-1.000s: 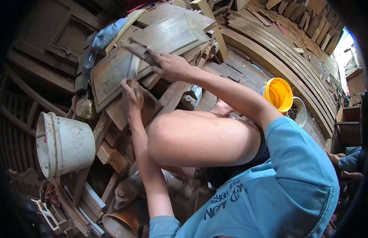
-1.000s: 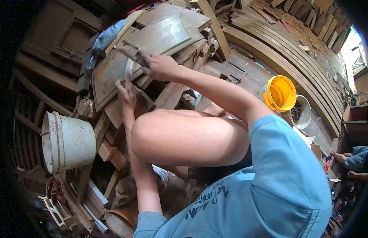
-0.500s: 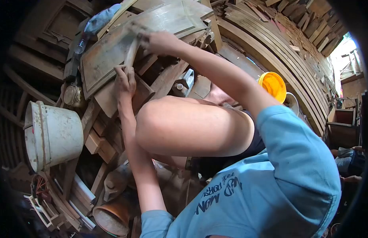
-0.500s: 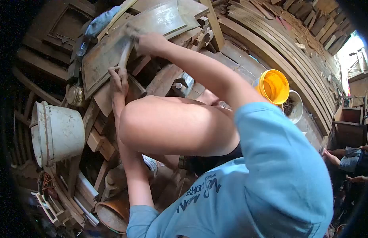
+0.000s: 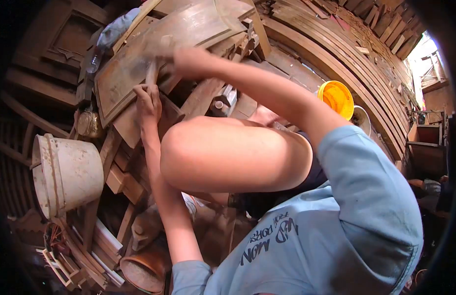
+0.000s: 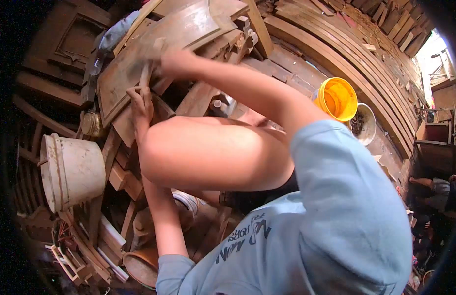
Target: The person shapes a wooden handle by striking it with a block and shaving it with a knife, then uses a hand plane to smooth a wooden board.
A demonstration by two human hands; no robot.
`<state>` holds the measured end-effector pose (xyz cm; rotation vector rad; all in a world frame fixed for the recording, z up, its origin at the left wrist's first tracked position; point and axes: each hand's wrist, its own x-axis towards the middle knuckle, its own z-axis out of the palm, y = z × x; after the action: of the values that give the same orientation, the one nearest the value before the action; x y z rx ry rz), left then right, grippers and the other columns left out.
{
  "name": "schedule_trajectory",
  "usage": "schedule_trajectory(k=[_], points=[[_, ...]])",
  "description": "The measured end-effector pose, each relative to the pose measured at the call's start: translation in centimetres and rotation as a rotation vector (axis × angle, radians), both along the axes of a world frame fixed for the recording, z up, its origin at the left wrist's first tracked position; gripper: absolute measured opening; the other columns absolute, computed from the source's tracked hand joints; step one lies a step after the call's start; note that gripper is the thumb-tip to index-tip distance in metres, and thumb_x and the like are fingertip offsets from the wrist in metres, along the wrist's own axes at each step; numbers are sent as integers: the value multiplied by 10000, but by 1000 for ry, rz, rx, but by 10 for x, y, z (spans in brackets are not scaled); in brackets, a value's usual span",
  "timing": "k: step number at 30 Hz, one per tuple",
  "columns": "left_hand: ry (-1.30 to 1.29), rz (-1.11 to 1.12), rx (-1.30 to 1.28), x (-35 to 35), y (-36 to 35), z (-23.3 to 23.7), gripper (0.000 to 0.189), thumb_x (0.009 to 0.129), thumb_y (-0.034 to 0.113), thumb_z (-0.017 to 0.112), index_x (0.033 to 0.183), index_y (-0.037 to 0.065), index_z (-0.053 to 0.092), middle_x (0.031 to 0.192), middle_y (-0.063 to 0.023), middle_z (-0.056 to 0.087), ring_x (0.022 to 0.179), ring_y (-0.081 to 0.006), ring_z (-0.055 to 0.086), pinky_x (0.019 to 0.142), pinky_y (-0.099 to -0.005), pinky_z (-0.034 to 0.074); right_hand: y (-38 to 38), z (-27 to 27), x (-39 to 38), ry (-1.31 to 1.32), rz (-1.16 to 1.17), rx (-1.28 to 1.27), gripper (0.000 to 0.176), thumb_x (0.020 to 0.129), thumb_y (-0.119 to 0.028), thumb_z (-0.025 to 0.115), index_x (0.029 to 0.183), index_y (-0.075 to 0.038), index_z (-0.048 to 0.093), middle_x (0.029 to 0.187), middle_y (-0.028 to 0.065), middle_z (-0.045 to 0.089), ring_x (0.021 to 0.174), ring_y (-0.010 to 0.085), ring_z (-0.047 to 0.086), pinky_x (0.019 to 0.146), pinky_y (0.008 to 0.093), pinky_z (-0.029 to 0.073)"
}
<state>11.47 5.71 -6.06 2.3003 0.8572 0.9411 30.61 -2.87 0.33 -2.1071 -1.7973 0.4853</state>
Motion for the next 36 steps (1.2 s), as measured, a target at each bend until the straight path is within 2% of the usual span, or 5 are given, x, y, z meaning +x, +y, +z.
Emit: schedule_trajectory(k=[18, 22, 26, 31, 36], points=[[-7, -44, 120, 3, -1, -6, 280, 966, 272, 478, 980, 42, 319, 832, -303, 492, 802, -533, 494, 671, -530, 398, -14, 8, 2, 145, -274, 185, 634, 855, -307, 557, 1439, -272, 313, 922, 241, 664, 835, 387, 659, 710, 502, 542], [6, -7, 202, 7, 9, -4, 259, 974, 259, 463, 959, 45, 317, 809, -312, 486, 787, -536, 495, 648, -533, 387, -55, -9, -53, 43, -109, 283, 864, 800, -277, 633, 1496, -348, 126, 1196, 264, 578, 869, 408, 650, 726, 473, 547], [37, -41, 156, -1, 1, -20, 287, 966, 287, 472, 962, 48, 313, 834, -314, 507, 797, -539, 503, 645, -547, 382, 11, -21, 5, 111, -202, 202, 522, 887, -300, 512, 1388, -254, 371, 824, 225, 659, 754, 396, 651, 661, 507, 530], [29, 4, 168, 7, 17, -5, 298, 963, 306, 467, 986, 44, 328, 873, -326, 531, 826, -529, 521, 651, -553, 386, -44, -31, -59, 29, -106, 391, 666, 847, -359, 577, 1460, -263, 335, 1292, 279, 499, 947, 465, 619, 821, 547, 507], [47, 11, 152, 5, 6, -9, 350, 971, 328, 430, 1152, 37, 356, 1017, -337, 566, 873, -532, 546, 701, -548, 429, 29, -30, -6, 130, -305, 345, 653, 791, -257, 579, 1407, -207, 368, 860, 254, 659, 750, 443, 644, 666, 511, 541]])
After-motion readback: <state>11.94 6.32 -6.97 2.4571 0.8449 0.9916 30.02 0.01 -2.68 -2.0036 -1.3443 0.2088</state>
